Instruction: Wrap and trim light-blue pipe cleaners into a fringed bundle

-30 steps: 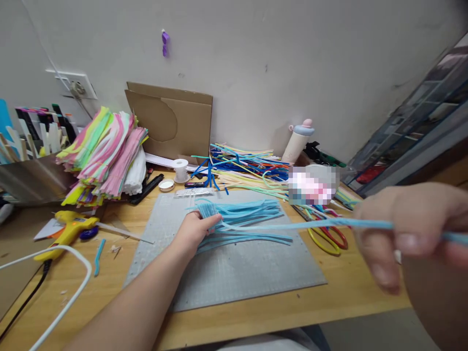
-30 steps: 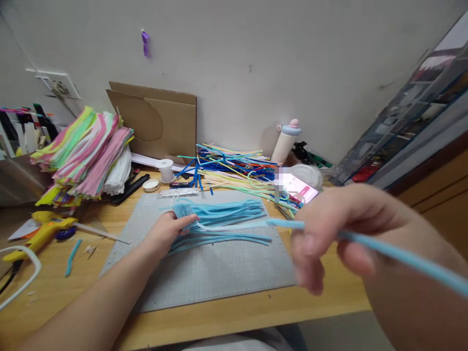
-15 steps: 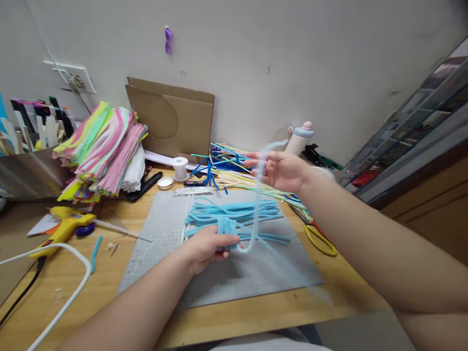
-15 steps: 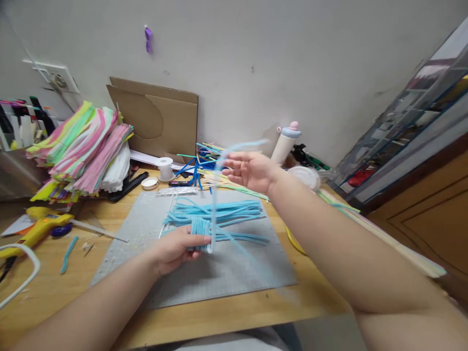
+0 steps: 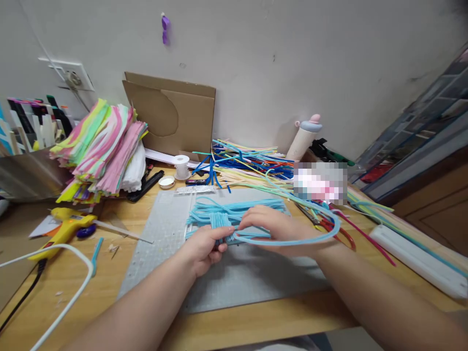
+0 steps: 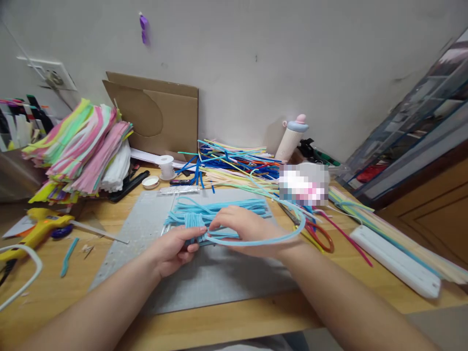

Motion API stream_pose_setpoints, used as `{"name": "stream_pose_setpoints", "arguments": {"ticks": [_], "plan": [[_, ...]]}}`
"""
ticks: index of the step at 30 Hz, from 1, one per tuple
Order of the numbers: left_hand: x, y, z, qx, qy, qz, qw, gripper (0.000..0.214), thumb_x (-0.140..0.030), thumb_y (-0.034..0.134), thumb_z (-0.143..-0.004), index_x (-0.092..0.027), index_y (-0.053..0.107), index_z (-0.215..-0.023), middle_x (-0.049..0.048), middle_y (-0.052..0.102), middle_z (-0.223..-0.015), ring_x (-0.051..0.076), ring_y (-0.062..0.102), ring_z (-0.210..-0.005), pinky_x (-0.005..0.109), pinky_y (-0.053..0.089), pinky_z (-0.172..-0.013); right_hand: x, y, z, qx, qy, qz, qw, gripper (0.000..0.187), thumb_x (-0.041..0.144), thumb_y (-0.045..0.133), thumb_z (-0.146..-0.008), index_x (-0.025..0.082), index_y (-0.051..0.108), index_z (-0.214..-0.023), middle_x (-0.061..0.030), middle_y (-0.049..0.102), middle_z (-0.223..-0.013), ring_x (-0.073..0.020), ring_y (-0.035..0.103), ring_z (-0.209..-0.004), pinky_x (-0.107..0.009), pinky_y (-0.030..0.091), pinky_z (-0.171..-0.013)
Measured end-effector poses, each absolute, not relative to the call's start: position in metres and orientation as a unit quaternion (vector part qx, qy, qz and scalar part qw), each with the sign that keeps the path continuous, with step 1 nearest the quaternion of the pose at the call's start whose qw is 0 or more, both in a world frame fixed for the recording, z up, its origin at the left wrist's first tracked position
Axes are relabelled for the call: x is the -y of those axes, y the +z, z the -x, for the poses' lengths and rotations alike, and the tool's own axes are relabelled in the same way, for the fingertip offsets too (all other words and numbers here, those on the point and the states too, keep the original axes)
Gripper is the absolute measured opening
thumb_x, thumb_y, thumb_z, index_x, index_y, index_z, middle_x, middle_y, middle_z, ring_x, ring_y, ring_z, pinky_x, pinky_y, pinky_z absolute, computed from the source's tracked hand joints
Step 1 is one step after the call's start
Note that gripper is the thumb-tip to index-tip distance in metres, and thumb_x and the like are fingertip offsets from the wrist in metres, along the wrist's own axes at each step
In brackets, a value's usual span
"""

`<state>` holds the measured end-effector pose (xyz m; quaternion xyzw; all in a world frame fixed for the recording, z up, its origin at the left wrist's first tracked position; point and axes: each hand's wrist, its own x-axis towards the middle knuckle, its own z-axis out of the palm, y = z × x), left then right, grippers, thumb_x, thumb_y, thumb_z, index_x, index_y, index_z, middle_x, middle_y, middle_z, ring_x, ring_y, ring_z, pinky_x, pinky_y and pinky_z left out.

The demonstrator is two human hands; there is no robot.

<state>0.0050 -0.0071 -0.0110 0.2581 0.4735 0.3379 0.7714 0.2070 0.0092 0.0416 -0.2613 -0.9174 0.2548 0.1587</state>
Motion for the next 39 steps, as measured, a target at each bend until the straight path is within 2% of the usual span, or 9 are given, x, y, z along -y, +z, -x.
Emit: {"name": "stream_pose_setpoints", "arguments": {"ticks": [8,11,14,20,25,29,31,35,39], "plan": [[0.009,-0.010,-0.008,-0.480,0.350,-0.311,0.742,0.029,-0.032,0.076,-0.059,-0.014,0.054,-0.062,-0.0063,0.044,-0.046,0.002,0.031,-0.038,0.015,0.008,-0.035,0.016,0.006,-0.195,0.868,0.254,0.319,0.284,0.015,0.024,0.050,-0.090,0.022,0.062,-0.099,-0.0051,0.065,-0.096,-0.0178,0.056,-0.092,-0.030,0.042,-0.083],[0.009,-0.011,-0.008,-0.483,0.349,-0.334,0.730,0.029,-0.034,0.076,-0.060,-0.014,0.055,-0.061,-0.0059,0.045,-0.046,0.003,0.030,-0.037,0.016,0.008,-0.036,0.018,-0.001,-0.192,0.854,0.280,0.323,0.298,0.017,0.023,0.047,-0.090,0.022,0.062,-0.099,-0.0054,0.065,-0.096,-0.0185,0.058,-0.091,-0.030,0.042,-0.081],[0.010,-0.013,-0.010,-0.486,0.348,-0.358,0.717,0.027,-0.034,0.075,-0.060,-0.014,0.057,-0.063,-0.0053,0.046,-0.049,0.003,0.032,-0.039,0.017,0.009,-0.036,0.019,-0.006,-0.191,0.831,0.318,0.353,0.289,0.019,0.026,0.045,-0.091,0.023,0.062,-0.097,-0.0032,0.065,-0.085,-0.0168,0.059,-0.079,-0.027,0.042,-0.072],[0.011,-0.015,-0.011,-0.480,0.319,-0.379,0.724,0.025,-0.034,0.074,-0.063,-0.014,0.060,-0.069,-0.0058,0.046,-0.051,0.003,0.034,-0.040,0.018,0.009,-0.038,0.019,-0.013,-0.186,0.787,0.360,0.423,0.267,0.029,0.031,0.045,-0.091,0.019,0.053,-0.065,0.0015,0.052,-0.060,-0.0127,0.049,-0.058,-0.024,0.035,-0.055],[0.011,-0.016,-0.013,-0.500,0.312,-0.388,0.709,0.026,-0.034,0.072,-0.062,-0.016,0.055,-0.066,-0.0069,0.044,-0.047,0.004,0.033,-0.038,0.018,0.012,-0.038,0.021,-0.021,-0.183,0.726,0.410,0.448,0.322,0.012,0.033,0.050,-0.087,0.020,0.052,-0.086,0.0042,0.050,-0.063,-0.0110,0.045,-0.056,-0.022,0.034,-0.052],[0.012,-0.017,-0.014,-0.519,0.317,-0.442,0.660,0.026,-0.038,0.070,-0.064,-0.017,0.054,-0.065,-0.0062,0.044,-0.043,0.006,0.035,-0.038,0.020,0.016,-0.039,0.023,-0.021,-0.184,0.728,0.343,0.471,0.361,0.019,0.026,0.059,-0.079,0.021,0.055,-0.097,0.0012,0.055,-0.077,-0.0128,0.049,-0.067,-0.024,0.039,-0.062],[0.012,-0.018,-0.015,-0.530,0.313,-0.474,0.630,0.027,-0.040,0.068,-0.066,-0.016,0.055,-0.064,-0.0054,0.045,-0.041,0.007,0.035,-0.038,0.021,0.018,-0.040,0.021,-0.018,-0.184,0.730,0.350,0.460,0.365,0.016,0.023,0.060,-0.078,0.020,0.058,-0.093,-0.0001,0.055,-0.080,-0.0138,0.050,-0.073,-0.025,0.041,-0.067],[0.013,-0.017,-0.015,-0.542,0.302,-0.497,0.606,0.034,-0.047,0.069,-0.065,-0.017,0.054,-0.060,-0.0046,0.045,-0.040,0.008,0.034,-0.038,0.022,0.019,-0.041,0.018,-0.013,-0.183,0.693,0.472,0.417,0.352,0.007,0.025,0.059,-0.078,0.018,0.058,-0.078,0.0010,0.055,-0.072,-0.0124,0.050,-0.066,-0.024,0.041,-0.062],[0.013,-0.014,-0.015,-0.522,0.314,-0.480,0.631,0.035,-0.046,0.071,-0.063,-0.017,0.053,-0.060,-0.0052,0.044,-0.042,0.007,0.034,-0.039,0.022,0.017,-0.041,0.017,-0.010,-0.187,0.682,0.487,0.420,0.348,0.009,0.025,0.064,-0.076,0.018,0.062,-0.081,0.0011,0.059,-0.071,-0.0125,0.051,-0.065,-0.025,0.040,-0.061]]}}
